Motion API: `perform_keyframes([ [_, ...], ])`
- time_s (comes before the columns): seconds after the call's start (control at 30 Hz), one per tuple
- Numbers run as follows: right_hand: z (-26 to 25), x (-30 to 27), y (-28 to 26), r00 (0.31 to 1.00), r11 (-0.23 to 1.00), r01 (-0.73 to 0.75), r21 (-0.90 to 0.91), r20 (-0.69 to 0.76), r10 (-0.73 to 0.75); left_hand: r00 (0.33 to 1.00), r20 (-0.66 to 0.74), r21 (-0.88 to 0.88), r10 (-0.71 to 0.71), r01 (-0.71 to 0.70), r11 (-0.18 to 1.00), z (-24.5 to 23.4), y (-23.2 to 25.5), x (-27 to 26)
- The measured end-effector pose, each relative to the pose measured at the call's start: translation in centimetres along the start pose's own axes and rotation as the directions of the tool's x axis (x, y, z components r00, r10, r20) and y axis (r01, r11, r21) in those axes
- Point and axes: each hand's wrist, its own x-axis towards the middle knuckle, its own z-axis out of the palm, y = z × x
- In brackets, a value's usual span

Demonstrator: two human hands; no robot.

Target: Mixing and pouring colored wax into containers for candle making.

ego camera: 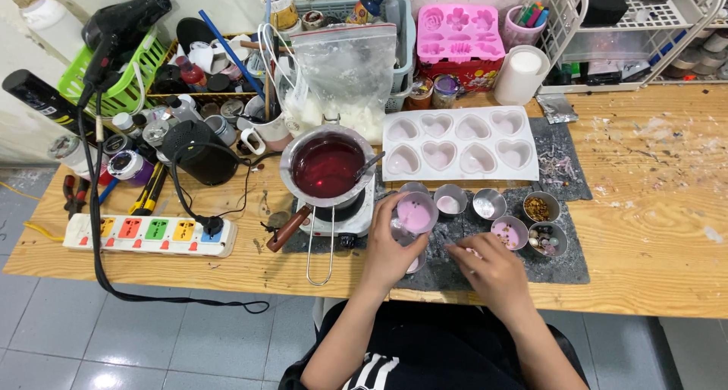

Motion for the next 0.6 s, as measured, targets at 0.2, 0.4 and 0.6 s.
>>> perform_keyframes([
  [0.2,2.0,-0.6,-0.5,0.953,0.976,0.149,-0.156,0.286,-0.100,0.974,-0.005,-0.042,0.227,-0.227,0.973,1.0,-0.3,2.7],
  [0.4,-0.6,1.4,-2.4,0.896,0.989,0.149,0.002,0.423,-0.136,0.962,0.068,-0.165,0.265,-0.251,0.954,2.2,0.3,5.3],
  [0.6,-1.5,2.0,-0.3,0.930,0.984,0.180,0.019,0.322,-0.176,0.943,0.075,-0.185,0.325,-0.307,0.934,2.3,-1.4,6.3],
])
